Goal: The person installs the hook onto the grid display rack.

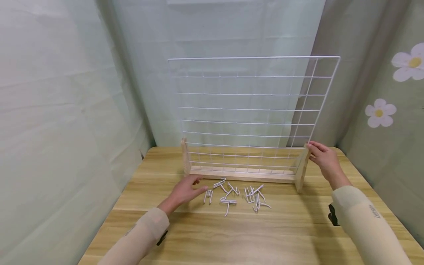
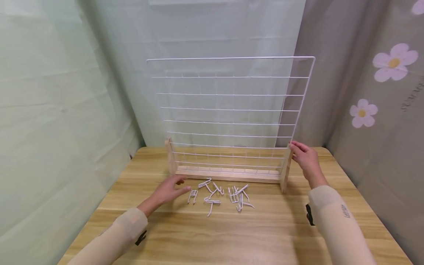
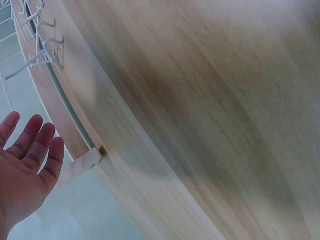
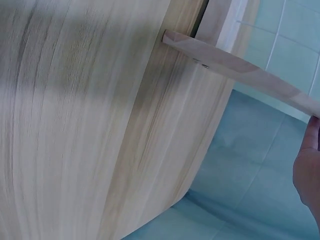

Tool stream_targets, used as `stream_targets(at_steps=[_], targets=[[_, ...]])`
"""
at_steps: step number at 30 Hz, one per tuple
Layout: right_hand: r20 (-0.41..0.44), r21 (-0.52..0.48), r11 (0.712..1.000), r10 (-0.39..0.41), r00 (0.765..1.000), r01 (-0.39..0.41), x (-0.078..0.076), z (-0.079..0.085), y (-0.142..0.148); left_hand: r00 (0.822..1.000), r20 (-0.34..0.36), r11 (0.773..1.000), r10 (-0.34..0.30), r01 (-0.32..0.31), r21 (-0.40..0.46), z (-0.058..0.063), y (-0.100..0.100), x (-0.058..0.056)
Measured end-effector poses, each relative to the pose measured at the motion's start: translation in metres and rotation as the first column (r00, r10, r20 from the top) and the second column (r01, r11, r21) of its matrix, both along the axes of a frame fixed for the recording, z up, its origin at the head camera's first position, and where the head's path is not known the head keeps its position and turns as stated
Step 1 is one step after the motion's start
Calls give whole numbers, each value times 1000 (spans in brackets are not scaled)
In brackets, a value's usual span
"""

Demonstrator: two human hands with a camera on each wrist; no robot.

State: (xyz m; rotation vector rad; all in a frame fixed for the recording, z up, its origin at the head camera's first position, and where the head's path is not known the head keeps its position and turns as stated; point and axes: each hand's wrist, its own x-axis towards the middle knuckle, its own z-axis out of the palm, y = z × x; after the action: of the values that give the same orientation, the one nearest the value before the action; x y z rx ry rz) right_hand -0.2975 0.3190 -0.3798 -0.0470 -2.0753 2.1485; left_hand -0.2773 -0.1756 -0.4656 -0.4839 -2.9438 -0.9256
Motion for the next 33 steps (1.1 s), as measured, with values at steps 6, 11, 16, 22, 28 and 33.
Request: stream_targets(at_steps=[6, 11, 16, 22, 28, 33], targets=[[1, 9, 1000, 11, 1000, -11, 1, 2, 1, 1000, -2, 1000, 9, -9, -6, -1, 6, 1], [18, -8, 1000, 27, 999, -26, -1, 2, 4, 1000, 1, 1000, 12, -12, -25, -3, 10, 0], [28, 16, 1000, 11, 1000, -12, -2, 1, 3, 999, 24, 998, 33, -31, -54, -3, 14, 1], [30, 60, 998, -14, 999, 12, -2, -1, 1, 999, 19, 995, 36, -35, -92, -2, 18, -2], [34, 74, 997, -24, 999, 21, -3, 0, -1, 999, 24, 993, 37, -34, -113, -1, 20, -4], [44, 69, 997, -25, 999, 22, -3, 3, 1, 1000, 20, 991, 16, -14, -131, -1, 22, -5]])
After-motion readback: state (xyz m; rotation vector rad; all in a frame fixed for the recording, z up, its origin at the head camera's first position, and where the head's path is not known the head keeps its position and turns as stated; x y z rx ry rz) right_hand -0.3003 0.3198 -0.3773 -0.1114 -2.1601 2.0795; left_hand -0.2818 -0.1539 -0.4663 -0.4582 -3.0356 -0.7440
